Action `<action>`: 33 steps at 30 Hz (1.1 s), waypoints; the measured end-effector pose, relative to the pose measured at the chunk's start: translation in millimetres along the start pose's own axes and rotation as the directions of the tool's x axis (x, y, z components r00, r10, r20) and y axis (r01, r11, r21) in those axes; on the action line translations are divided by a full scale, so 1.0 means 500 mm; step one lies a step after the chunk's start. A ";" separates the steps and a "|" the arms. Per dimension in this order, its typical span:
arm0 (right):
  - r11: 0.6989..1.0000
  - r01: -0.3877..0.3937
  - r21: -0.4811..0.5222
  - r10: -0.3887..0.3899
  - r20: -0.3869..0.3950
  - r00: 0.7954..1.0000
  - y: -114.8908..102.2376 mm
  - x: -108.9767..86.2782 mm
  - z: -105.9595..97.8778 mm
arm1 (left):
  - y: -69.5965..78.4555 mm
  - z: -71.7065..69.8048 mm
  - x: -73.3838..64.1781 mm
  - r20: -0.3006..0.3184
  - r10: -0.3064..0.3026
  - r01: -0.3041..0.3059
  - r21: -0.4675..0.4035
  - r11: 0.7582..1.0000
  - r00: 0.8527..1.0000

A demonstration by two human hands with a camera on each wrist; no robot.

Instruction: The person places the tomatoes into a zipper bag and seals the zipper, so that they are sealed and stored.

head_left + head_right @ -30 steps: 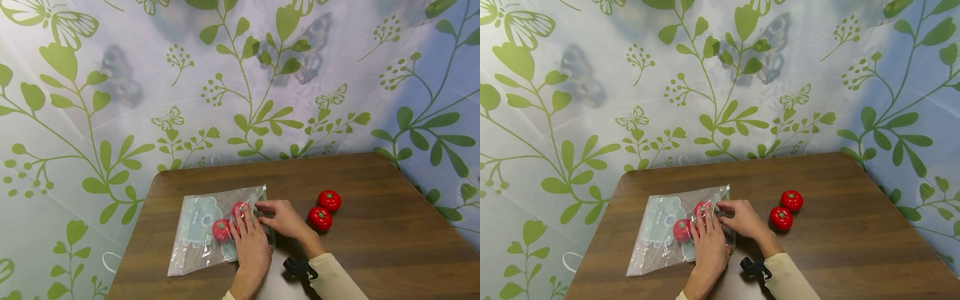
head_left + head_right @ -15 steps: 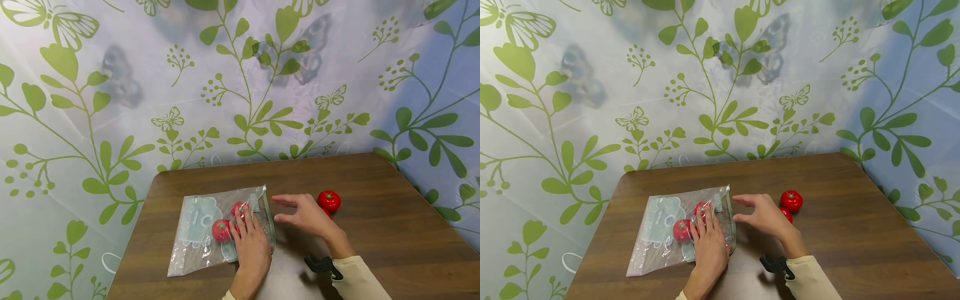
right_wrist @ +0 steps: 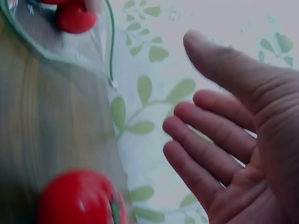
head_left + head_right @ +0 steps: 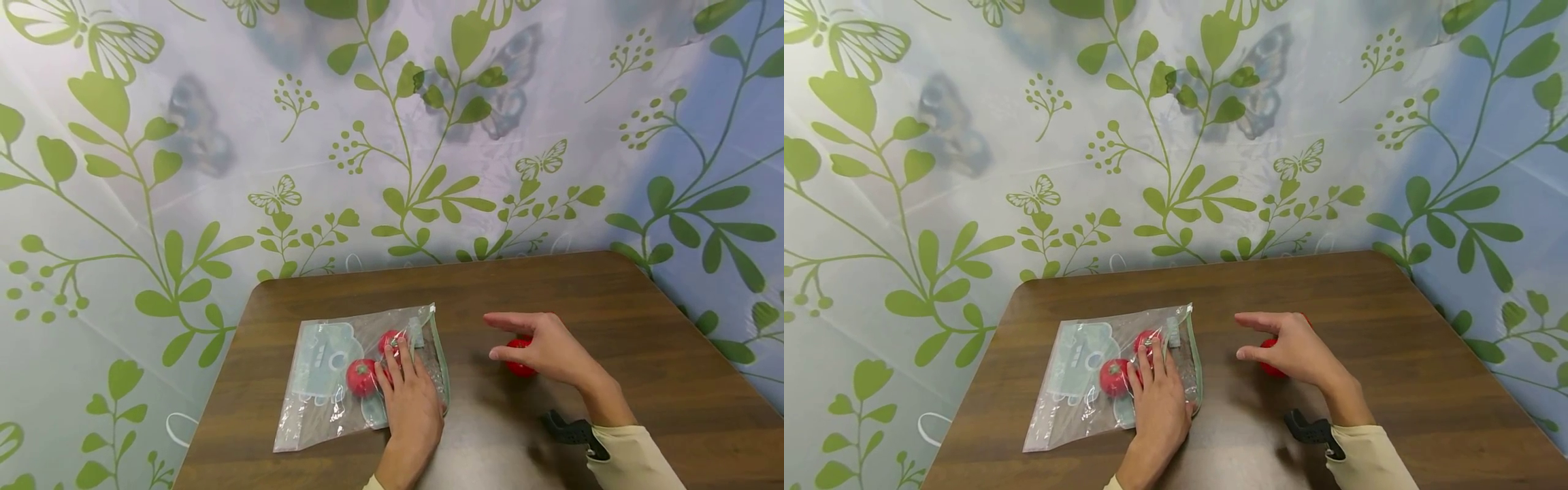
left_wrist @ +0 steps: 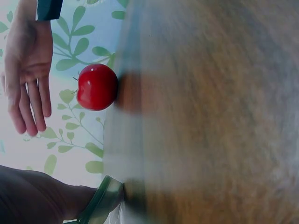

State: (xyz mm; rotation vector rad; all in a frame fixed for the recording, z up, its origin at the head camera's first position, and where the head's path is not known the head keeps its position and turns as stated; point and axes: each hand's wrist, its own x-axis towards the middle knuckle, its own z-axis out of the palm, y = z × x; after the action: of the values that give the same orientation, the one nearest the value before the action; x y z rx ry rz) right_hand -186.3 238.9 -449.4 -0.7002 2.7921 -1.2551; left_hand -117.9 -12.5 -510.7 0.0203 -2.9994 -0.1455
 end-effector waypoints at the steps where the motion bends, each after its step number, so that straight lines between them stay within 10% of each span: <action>1: 1.000 -0.014 0.011 0.014 0.005 1.000 0.005 -0.006 -0.008 | 0.000 0.000 0.000 0.004 0.000 0.000 -0.003 1.000 1.000; 33: 0.995 -0.102 -0.018 0.099 -0.124 0.987 0.152 -0.155 -0.170 | -0.005 0.003 0.001 0.011 0.009 -0.008 -0.014 1.000 1.000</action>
State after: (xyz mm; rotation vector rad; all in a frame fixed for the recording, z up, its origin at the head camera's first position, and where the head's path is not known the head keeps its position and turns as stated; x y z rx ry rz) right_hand -161.6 374.1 -459.5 -0.4914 2.9028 -1.2915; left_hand -118.6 -14.8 -512.3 0.0053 -3.0087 -0.1662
